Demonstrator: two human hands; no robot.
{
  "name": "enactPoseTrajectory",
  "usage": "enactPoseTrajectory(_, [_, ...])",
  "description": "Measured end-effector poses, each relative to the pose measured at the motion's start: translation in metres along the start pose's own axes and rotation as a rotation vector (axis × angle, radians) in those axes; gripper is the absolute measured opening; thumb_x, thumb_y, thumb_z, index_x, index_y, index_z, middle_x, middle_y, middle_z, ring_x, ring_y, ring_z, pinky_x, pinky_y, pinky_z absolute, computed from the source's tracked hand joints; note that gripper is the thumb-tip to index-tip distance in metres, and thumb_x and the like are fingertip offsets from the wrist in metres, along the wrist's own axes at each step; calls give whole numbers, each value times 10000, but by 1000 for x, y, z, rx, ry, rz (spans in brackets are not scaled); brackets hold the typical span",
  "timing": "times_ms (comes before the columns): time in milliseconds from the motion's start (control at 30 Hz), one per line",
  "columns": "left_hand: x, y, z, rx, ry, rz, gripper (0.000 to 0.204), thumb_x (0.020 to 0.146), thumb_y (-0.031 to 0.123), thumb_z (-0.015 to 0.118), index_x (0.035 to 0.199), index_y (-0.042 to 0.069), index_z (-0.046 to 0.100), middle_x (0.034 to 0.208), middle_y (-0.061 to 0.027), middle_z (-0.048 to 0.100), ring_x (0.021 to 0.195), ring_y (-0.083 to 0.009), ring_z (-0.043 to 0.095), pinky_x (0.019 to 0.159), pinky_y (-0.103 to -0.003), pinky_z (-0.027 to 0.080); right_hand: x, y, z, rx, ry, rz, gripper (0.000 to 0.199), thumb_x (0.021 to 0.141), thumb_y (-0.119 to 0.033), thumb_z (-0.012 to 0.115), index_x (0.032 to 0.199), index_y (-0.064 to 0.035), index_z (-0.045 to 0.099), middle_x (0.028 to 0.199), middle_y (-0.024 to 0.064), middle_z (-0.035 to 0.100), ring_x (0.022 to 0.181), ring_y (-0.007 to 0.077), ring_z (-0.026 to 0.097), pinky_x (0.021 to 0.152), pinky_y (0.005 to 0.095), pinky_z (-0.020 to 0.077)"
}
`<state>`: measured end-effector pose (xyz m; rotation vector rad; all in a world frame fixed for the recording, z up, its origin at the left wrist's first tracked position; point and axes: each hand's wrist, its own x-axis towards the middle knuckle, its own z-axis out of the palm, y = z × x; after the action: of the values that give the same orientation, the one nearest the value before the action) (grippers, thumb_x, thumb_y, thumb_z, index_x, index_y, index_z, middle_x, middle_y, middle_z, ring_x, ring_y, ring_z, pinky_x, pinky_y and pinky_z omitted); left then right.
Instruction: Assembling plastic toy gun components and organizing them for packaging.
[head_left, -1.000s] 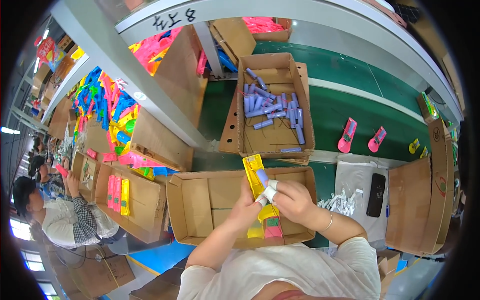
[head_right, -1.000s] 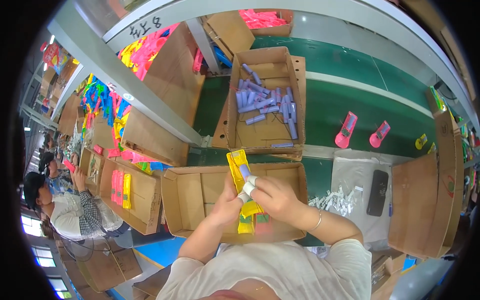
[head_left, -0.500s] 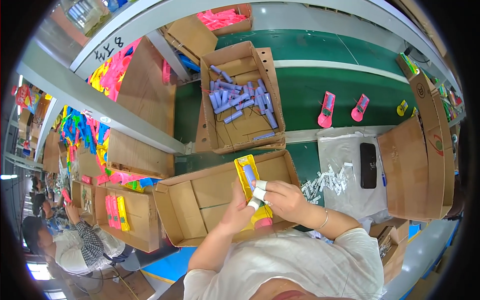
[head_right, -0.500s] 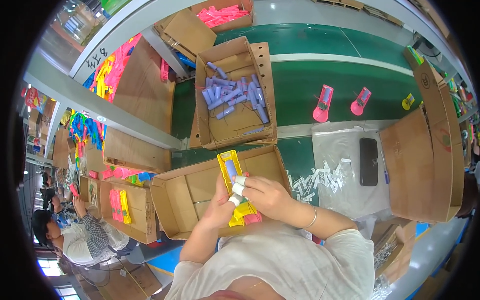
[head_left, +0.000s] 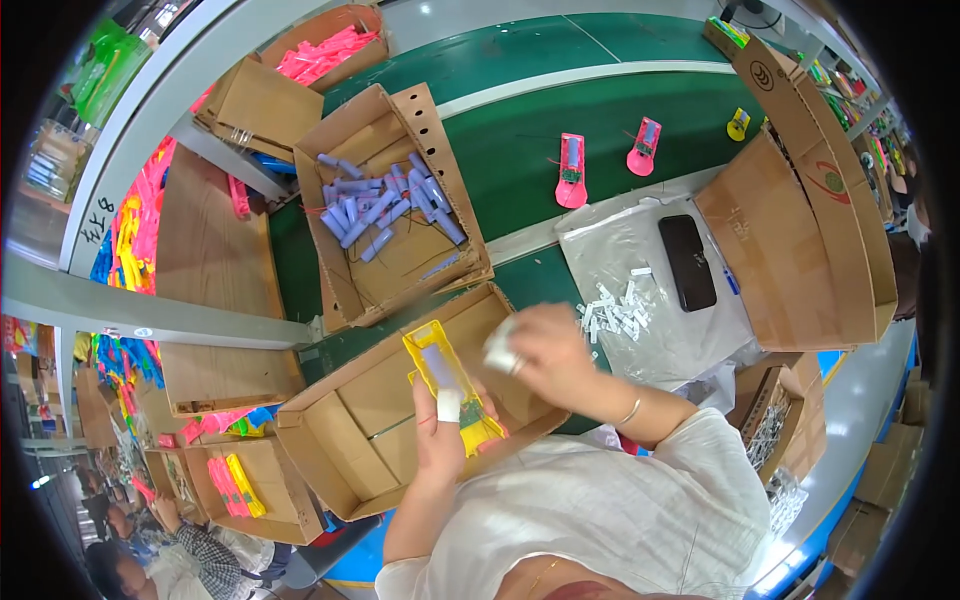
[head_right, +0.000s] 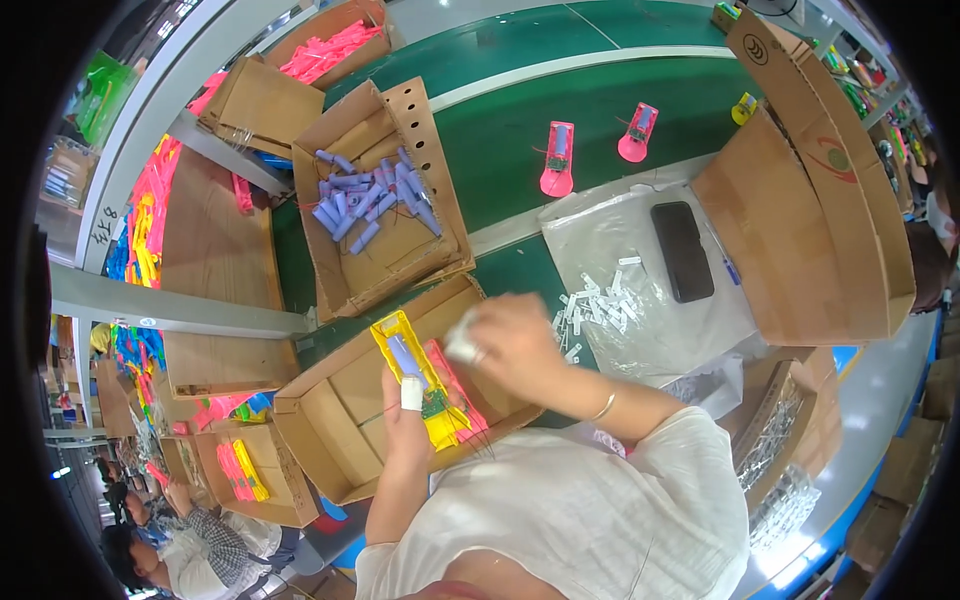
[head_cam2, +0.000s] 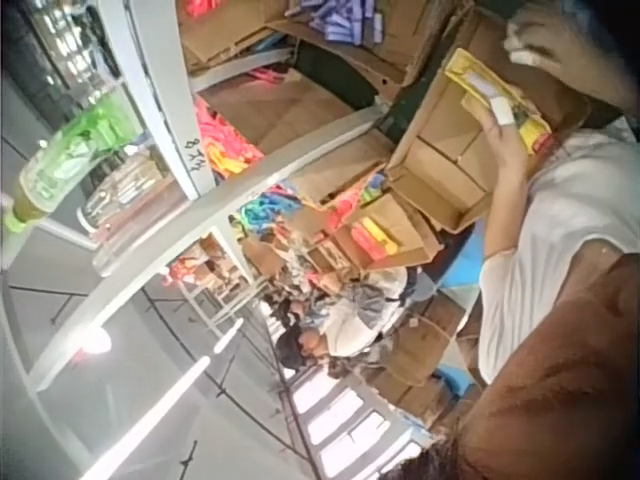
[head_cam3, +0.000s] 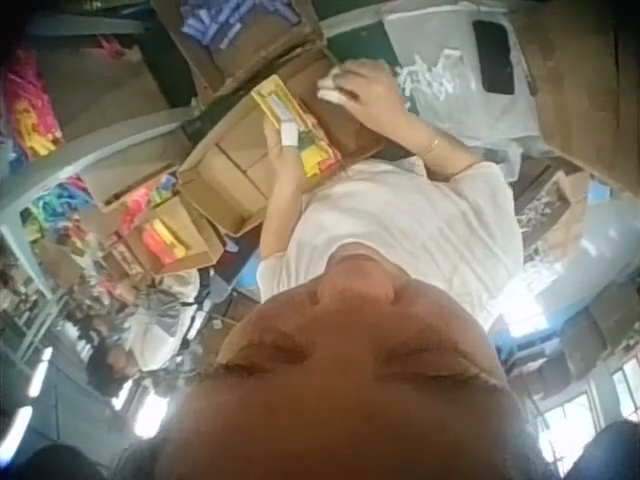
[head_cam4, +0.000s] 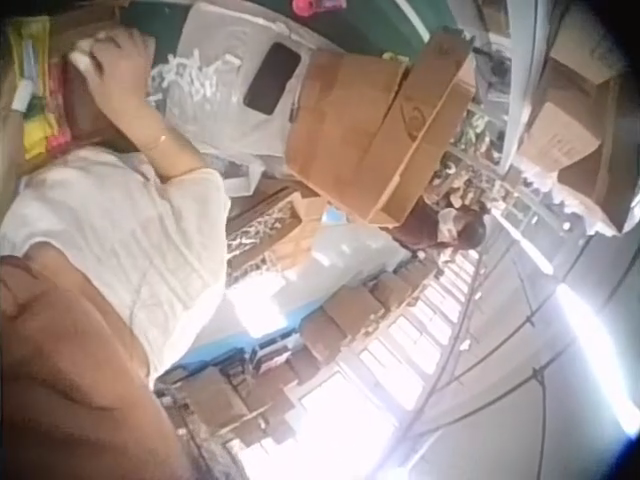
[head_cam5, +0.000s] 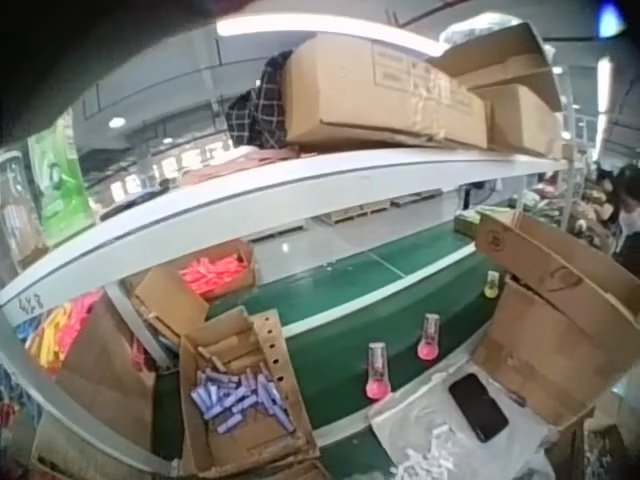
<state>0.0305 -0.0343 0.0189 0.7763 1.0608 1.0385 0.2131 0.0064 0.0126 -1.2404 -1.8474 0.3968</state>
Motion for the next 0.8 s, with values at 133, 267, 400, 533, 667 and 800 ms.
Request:
enactPoseTrajectory(133, [-2,-2,-16,-35,-36,15,328,965,174,416,1282,131,342,965,-95,537,771,-163,572,646,-310,495,-12,67,-35,-693,-142,453,141,715,-221,676,798,-108,662,754,76,642,757,255,605,682,392,430])
enactPoseTrajectory(267, [0,3,-14,50,-73,19,337,961,146,411,1285,130,317,964,-96,535,771,-164,570,662,-313,493,-18,113,-42,-873,-477,696,153,730,-258,625,790,-126,671,814,82,665,807,240,634,712,376,450])
enactPoseTrajectory(400, [-3,8,-11,97,-197,34,385,957,109,380,1319,137,250,981,-102,528,787,-166,569,674,-314,497,-15,126,-39,-867,-447,605,187,711,-270,647,800,-109,678,832,106,664,822,268,639,731,393,470])
enactPoseTrajectory(533, [-8,13,-17,104,-197,-4,407,954,105,380,1332,144,236,1007,-102,513,802,-164,570,572,-297,508,-10,128,-55,-648,-390,778,208,693,-258,669,812,-88,680,837,135,654,849,301,634,726,420,498])
enactPoseTrajectory(667, [-10,16,-18,115,-214,35,442,950,98,381,1354,140,207,1020,-100,502,791,-158,567,540,-293,503,-18,136,-50,-745,-408,599,224,658,-186,666,833,-45,656,819,152,641,816,329,619,719,421,499])
enactPoseTrajectory(800, [-9,17,-12,171,-254,22,492,932,48,384,1374,138,187,988,-90,496,746,-143,549,538,-281,494,-10,105,-38,-733,-192,357,246,697,-42,601,941,-14,592,852,170,612,819,335,600,731,435,490])
